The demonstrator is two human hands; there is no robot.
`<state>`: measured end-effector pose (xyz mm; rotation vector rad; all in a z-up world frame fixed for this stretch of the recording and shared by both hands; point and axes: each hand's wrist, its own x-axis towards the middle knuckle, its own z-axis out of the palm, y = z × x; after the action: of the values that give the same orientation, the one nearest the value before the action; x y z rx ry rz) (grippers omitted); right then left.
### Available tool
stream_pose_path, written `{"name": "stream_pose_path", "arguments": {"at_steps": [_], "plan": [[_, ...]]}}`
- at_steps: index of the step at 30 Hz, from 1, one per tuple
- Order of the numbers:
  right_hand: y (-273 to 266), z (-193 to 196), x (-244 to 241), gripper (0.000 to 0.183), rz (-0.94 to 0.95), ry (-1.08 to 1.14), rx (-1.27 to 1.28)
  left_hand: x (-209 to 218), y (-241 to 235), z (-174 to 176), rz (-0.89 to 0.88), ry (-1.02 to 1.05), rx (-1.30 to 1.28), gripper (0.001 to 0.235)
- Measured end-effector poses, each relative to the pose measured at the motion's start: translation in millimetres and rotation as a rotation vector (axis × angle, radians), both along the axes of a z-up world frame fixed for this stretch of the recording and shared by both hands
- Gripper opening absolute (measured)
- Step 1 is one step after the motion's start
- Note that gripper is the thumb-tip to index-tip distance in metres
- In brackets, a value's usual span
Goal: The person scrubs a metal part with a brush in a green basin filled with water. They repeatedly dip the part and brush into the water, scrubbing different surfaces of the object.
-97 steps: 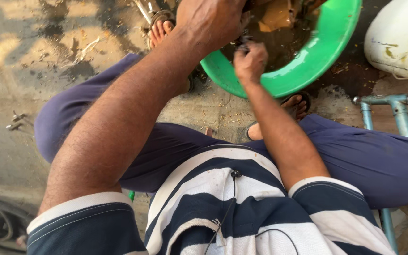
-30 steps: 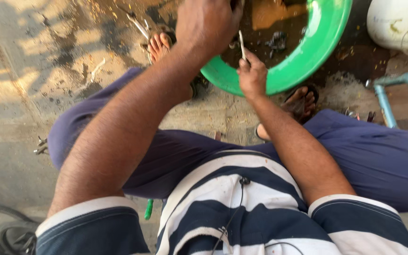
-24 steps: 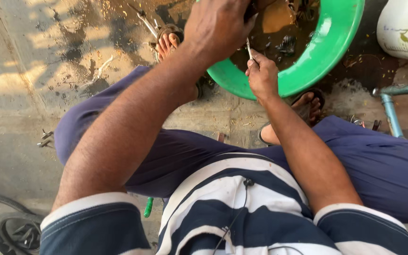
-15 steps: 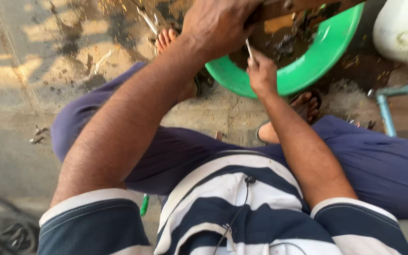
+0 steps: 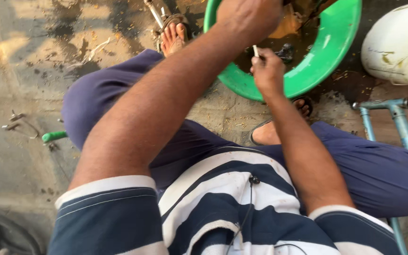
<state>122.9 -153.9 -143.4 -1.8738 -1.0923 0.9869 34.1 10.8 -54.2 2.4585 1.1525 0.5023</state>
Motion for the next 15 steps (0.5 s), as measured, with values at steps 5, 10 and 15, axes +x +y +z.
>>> {"name": "stream_pose_path", "arguments": {"at_steps": [5, 10, 15], "plan": [[2.1, -7.6, 16.2, 0.024, 0.071, -0.061, -0.044, 11.4, -3.9, -8.7, -0.039, 0.108, -0.086, 0.023], [-20.7, -4.5, 24.5, 0.027, 0.253, -0.527, 0.17, 10.5, 3.3, -19.6, 0.062, 0.081, -0.25, 0.023], [-25.7, -24.1, 47.5, 0.029, -0.016, 0.001, -0.123, 12.3, 7.7, -34.8, -0.044, -0.077, -0.153, 0.022]]}}
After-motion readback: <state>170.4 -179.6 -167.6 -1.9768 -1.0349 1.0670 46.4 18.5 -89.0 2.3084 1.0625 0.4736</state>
